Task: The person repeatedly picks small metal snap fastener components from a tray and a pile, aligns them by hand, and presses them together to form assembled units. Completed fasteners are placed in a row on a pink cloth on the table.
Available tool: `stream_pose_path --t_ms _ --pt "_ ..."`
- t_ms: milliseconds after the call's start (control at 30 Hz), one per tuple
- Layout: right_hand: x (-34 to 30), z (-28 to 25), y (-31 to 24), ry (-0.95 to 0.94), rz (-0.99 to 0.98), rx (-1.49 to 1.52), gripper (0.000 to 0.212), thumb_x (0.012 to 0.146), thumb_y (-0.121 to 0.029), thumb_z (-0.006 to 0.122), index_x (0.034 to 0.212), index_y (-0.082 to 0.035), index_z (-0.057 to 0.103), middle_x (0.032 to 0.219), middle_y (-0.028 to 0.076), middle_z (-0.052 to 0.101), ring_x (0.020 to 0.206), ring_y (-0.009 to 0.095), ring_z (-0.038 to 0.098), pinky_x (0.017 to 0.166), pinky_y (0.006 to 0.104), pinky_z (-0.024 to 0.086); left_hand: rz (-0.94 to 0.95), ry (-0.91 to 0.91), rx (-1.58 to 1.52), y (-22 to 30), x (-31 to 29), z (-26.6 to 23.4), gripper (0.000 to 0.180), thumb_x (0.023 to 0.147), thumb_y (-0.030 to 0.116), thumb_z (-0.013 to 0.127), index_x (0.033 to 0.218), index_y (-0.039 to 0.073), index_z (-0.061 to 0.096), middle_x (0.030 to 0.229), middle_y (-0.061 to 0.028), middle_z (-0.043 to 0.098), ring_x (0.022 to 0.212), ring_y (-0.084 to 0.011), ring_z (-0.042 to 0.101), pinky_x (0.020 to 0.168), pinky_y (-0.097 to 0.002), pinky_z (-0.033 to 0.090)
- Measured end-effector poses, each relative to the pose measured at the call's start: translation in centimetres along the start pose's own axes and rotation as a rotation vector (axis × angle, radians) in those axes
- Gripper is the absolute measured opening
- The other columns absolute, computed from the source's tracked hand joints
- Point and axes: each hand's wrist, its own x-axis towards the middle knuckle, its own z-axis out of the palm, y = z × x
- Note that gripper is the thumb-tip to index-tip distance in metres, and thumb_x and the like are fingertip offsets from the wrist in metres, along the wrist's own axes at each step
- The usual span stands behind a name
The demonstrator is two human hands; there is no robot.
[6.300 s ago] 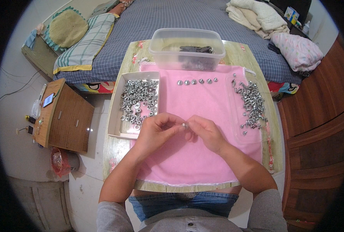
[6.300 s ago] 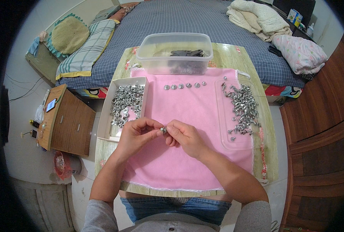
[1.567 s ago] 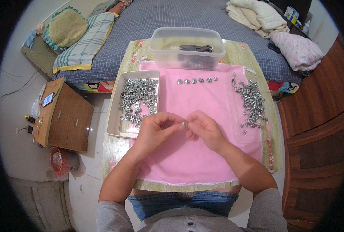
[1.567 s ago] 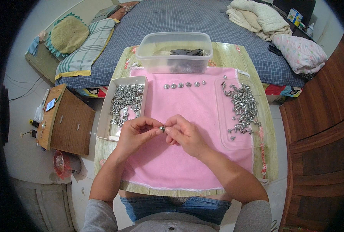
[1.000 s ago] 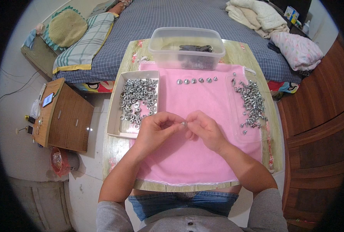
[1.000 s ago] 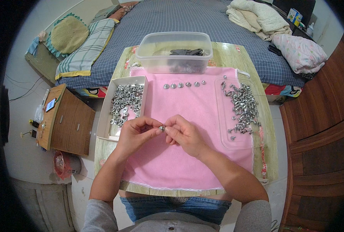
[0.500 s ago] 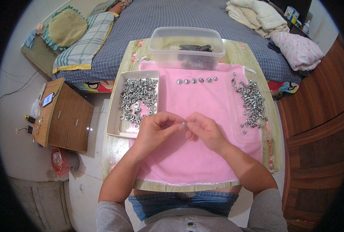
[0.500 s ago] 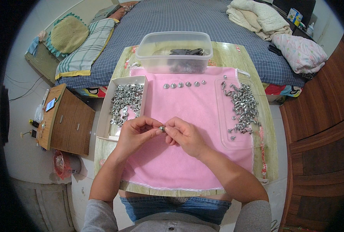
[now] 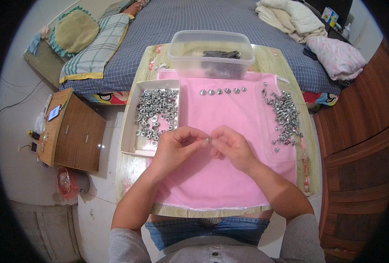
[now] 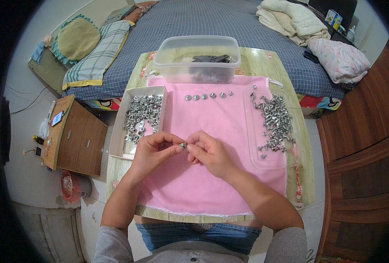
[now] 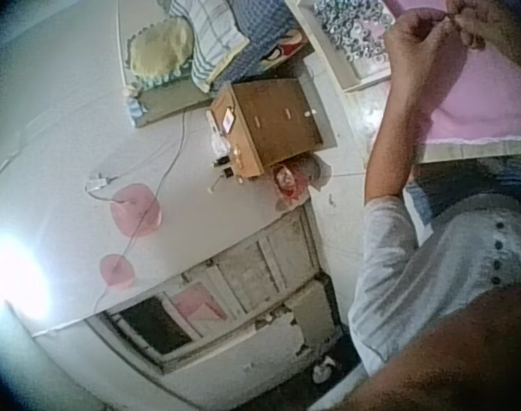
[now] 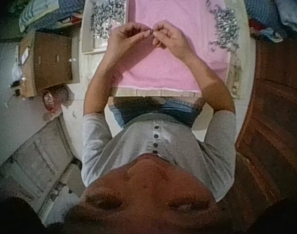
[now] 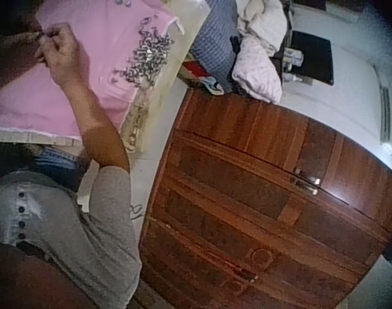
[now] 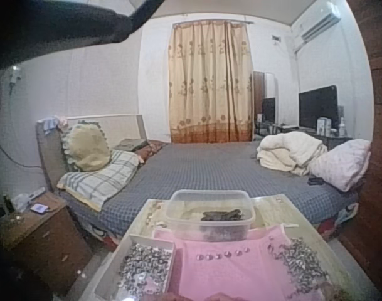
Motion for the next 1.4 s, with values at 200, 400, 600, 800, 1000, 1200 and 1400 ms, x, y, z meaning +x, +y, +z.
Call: stream_pose_path --t_ms 200,400,600,800,1000,1200,1400 --pt "-0.08 0.13 -0.19 0.003 -0.034 0.012 0.009 0.086 -0.01 0.049 0.093 -0.005 0.047 0.068 0.001 0.053 0.061 0.006 0.051 0.054 0.0179 0.041 0.001 0.003 -0.032 0.09 -0.03 0.05 0.014 0.075 0.0 0.063 0.088 -0.002 0.06 0.083 -0.0061 0.062 0.076 -0.0095 0.059 0.07 -0.0214 0.049" --pt "-0.1 -0.03 -0.14 -0.012 -0.003 0.015 0.011 0.086 -0.009 0.049 0.095 -0.004 0.046 0.068 0.001 0.053 0.061 0.006 0.051 0.055 0.0179 0.042 0.0 0.001 -0.004 0.07 0.0 0.02 0.014 0.075 0.001 0.063 0.088 -0.002 0.06 0.083 -0.006 0.062 0.076 -0.0095 0.059 0.07 -0.0215 0.049" --pt "-0.06 0.06 -0.18 0.002 -0.028 0.004 0.01 0.086 -0.009 0.049 0.094 -0.004 0.046 0.067 0.001 0.053 0.061 0.005 0.051 0.054 0.0178 0.042 0.002 0.005 -0.004 0.17 -0.01 0.03 0.014 0.075 0.002 0.064 0.088 -0.002 0.06 0.082 -0.0058 0.063 0.076 -0.0093 0.059 0.07 -0.0213 0.049" --pt "-0.01 0.08 -0.13 0.023 -0.04 -0.003 0.01 0.086 -0.009 0.049 0.094 -0.004 0.047 0.066 0.001 0.054 0.06 0.006 0.051 0.054 0.0181 0.043 -0.001 0.007 -0.023 0.06 0.01 0.05 0.015 0.075 0.002 0.064 0.088 -0.002 0.06 0.082 -0.0054 0.063 0.075 -0.0085 0.058 0.069 -0.0207 0.048" --pt "-0.02 0.07 -0.15 0.029 -0.042 -0.006 0.011 0.085 -0.009 0.05 0.094 -0.003 0.047 0.067 0.001 0.054 0.062 0.006 0.052 0.054 0.0182 0.043 -0.018 0.004 -0.024 0.22 0.02 0.07 0.015 0.075 0.003 0.064 0.089 -0.002 0.06 0.082 -0.0054 0.063 0.075 -0.0085 0.058 0.069 -0.0208 0.048" --pt "-0.02 0.1 -0.17 0.032 -0.033 -0.007 0.011 0.085 -0.009 0.051 0.094 -0.003 0.048 0.067 0.001 0.054 0.063 0.006 0.052 0.055 0.018 0.043 -0.014 0.011 -0.03 0.06 0.0 0.08 0.015 0.075 0.003 0.064 0.088 -0.002 0.061 0.081 -0.0053 0.062 0.075 -0.0085 0.058 0.069 -0.0207 0.048" --pt "-0.09 0.14 -0.35 0.042 -0.02 -0.006 0.01 0.086 -0.011 0.05 0.093 -0.003 0.049 0.067 0.001 0.054 0.062 0.006 0.052 0.055 0.0179 0.043 -0.019 0.02 -0.023 0.32 -0.01 0.23 0.015 0.075 0.003 0.064 0.088 -0.002 0.061 0.081 -0.0048 0.062 0.074 -0.008 0.058 0.069 -0.0203 0.048"
